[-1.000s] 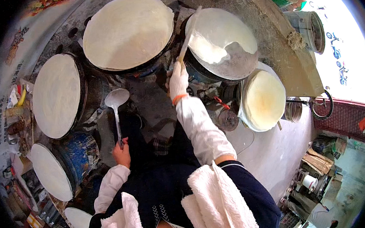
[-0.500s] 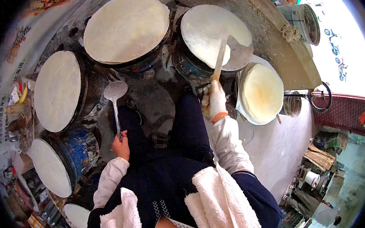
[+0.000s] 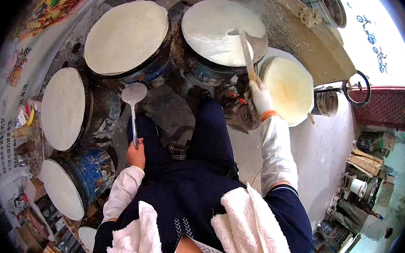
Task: The person pours batter onto multiple hot griddles, spreads it into thin crepes using a wooden spreader, and flips them with a ladle. The person removes cooked crepes and stacks them on a nearby plate while continuing to cook new ones.
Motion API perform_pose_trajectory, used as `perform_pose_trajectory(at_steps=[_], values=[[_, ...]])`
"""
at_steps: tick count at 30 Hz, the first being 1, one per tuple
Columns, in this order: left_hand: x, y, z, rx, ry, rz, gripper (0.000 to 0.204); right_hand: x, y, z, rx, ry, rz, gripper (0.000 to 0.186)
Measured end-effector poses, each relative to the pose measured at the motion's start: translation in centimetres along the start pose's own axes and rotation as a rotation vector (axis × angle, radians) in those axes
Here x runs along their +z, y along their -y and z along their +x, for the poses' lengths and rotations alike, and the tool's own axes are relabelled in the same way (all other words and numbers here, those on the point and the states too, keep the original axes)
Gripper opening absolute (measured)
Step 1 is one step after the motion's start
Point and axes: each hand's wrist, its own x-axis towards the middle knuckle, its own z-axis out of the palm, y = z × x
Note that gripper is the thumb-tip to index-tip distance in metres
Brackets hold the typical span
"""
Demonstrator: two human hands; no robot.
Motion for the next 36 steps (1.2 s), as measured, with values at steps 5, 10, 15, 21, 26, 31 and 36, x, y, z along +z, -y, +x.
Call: perform_pose_trajectory(at_steps=[5, 10, 15, 21, 26, 31, 36], values=[[1.5, 0.7, 0.3, 0.106, -0.062, 0.006, 0.023, 4.6, -3.2, -2.2, -0.263, 0.080, -0.148, 0.050], [1.7, -0.4, -0.4, -0.002, -0.033, 0.006, 0.023, -0.9, -7.8, -0.8, -0.396, -0.167, -0.331, 0.048], [2.0, -0.1, -0.3, 0.050, -0.033, 0.040, 0.022, -5.3, 1.5, -0.4, 0.123, 0.081, -0.139, 0.048], [2.1, -1.4, -0.6, 0.000, -0.029, 0.075, 0.023, -1.9, -9.9, -0.9, -0.088, 0.124, -0.046, 0.053], [2.2, -2.1, -0.6, 0.038, -0.031, 0.135, 0.023, -6.5, -6.2, 4.1, -0.322, -0.215, -0.514, 0.048], [2.8, -0.3, 0.1, 0.038, -0.057, 0.157, 0.023, -3.5, -2.1, 6.2, -0.315, -0.372, -0.835, 0.051], [2.4, -1.0, -0.6, 0.014, -0.039, 0.162, 0.021, -0.2, -3.5, 3.3, -0.037, -0.375, -0.741, 0.056]])
